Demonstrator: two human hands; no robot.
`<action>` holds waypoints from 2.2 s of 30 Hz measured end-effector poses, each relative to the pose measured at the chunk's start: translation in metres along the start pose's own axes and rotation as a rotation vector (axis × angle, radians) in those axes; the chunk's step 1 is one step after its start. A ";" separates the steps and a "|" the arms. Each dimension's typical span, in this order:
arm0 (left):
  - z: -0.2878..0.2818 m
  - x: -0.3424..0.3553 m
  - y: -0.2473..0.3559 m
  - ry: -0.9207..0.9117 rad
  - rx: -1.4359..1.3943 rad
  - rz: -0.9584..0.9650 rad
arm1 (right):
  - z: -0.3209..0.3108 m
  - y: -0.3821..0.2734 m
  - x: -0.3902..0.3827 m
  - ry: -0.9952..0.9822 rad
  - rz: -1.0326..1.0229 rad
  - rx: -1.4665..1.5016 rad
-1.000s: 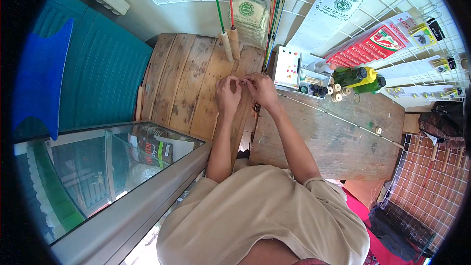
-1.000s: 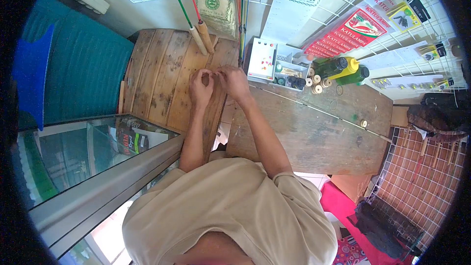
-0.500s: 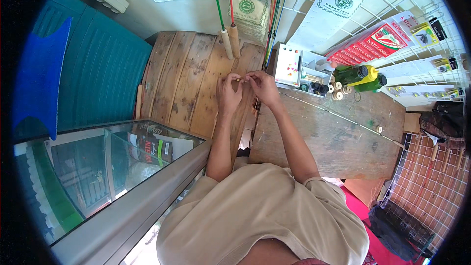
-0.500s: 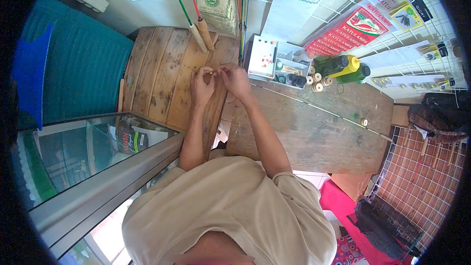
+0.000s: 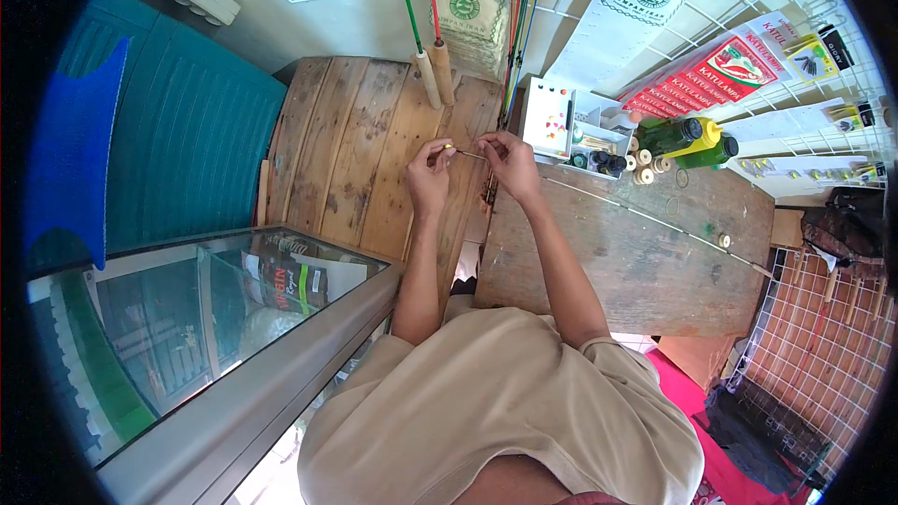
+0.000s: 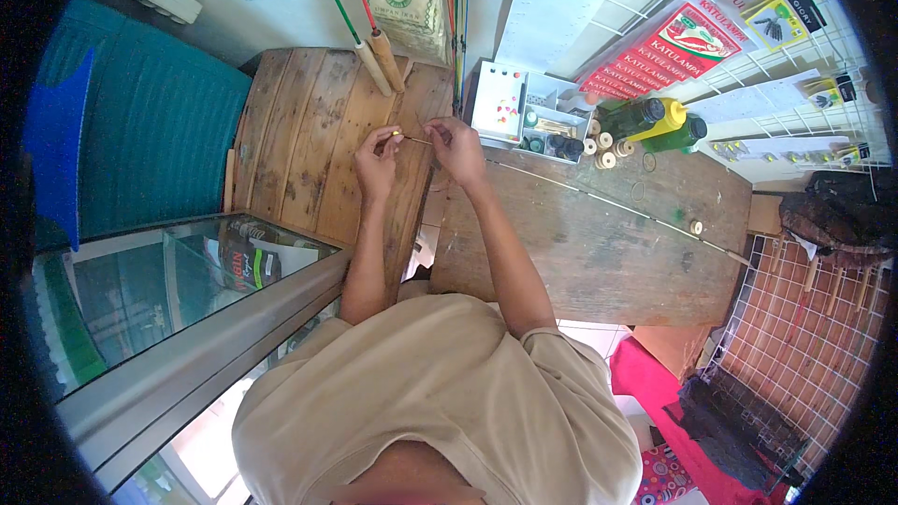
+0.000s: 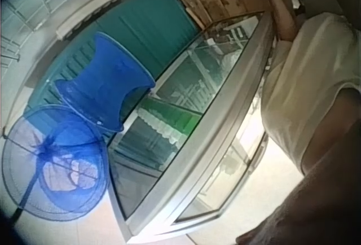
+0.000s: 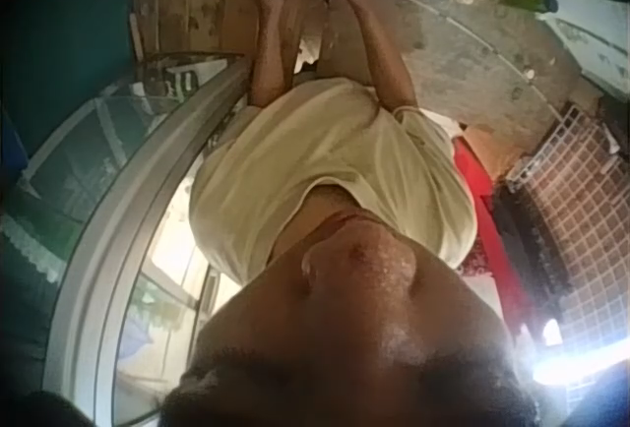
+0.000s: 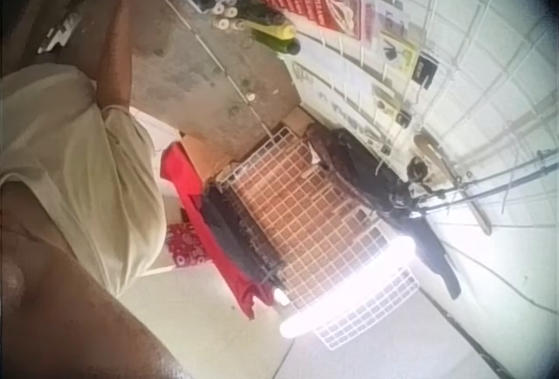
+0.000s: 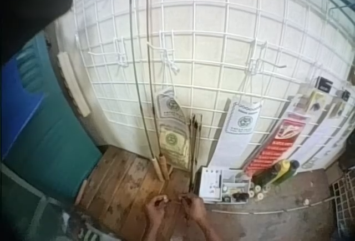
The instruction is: Repair or assemble components of a fishing rod on a wooden workbench.
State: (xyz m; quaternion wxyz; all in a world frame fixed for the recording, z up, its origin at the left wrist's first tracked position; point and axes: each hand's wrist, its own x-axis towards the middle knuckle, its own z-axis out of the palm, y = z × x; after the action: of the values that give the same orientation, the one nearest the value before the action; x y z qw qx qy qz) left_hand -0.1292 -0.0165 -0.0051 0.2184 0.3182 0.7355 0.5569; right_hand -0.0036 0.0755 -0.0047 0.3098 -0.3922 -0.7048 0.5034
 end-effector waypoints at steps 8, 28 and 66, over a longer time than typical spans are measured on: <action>-0.002 0.001 -0.004 0.059 0.009 -0.028 | 0.003 -0.010 -0.002 -0.026 0.022 -0.109; -0.003 -0.001 0.004 0.016 0.234 0.046 | -0.005 -0.009 0.003 -0.158 0.200 0.230; -0.002 -0.003 0.042 -0.102 0.405 0.483 | -0.008 -0.014 -0.001 -0.096 0.021 -0.084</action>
State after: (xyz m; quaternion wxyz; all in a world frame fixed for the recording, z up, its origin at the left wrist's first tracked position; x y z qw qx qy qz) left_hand -0.1187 -0.0126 0.0359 0.0488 0.5481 0.7228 0.4180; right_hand -0.0004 0.0758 0.0111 0.2535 -0.3876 -0.7352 0.4949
